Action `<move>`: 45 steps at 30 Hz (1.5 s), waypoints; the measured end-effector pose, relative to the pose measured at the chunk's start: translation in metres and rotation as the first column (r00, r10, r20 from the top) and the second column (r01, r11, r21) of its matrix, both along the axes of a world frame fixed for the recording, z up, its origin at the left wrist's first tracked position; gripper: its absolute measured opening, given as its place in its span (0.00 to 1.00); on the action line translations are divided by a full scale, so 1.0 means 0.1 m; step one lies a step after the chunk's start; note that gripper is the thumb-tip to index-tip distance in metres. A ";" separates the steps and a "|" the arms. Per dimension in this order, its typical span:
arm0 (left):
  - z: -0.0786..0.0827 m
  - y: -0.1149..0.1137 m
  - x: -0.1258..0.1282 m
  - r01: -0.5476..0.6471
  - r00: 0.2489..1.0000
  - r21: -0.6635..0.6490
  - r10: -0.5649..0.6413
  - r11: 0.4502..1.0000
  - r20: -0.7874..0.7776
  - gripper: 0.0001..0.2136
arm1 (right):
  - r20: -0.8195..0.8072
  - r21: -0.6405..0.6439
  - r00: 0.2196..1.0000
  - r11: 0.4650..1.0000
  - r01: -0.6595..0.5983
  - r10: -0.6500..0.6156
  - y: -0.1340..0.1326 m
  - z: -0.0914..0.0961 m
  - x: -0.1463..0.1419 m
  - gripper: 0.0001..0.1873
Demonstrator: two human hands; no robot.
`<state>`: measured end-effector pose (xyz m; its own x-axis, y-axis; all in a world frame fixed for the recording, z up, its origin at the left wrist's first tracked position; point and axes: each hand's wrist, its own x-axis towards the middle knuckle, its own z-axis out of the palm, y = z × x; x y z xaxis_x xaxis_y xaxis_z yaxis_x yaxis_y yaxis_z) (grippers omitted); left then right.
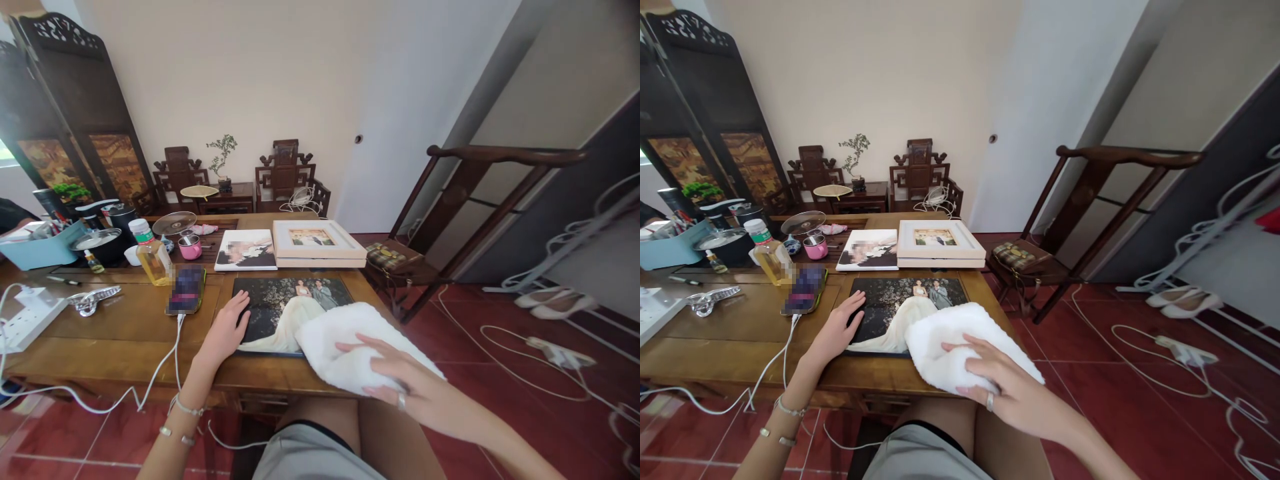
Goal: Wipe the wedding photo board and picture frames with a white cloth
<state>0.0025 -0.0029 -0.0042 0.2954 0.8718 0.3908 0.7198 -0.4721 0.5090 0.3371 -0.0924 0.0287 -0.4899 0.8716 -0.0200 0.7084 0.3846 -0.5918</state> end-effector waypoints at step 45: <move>-0.03 0.04 -0.03 0.000 1.000 0.000 0.000 1.000 -0.029 0.18 | -0.079 0.342 0.996 0.937 0.069 -0.045 1.52 -0.02 -0.37 0.22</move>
<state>-0.0001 0.0007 -0.0076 0.3069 0.8715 0.3824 0.7342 -0.4725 0.4876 0.3001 0.0595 0.0269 -0.4284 0.8459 0.3175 0.6977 0.5330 -0.4787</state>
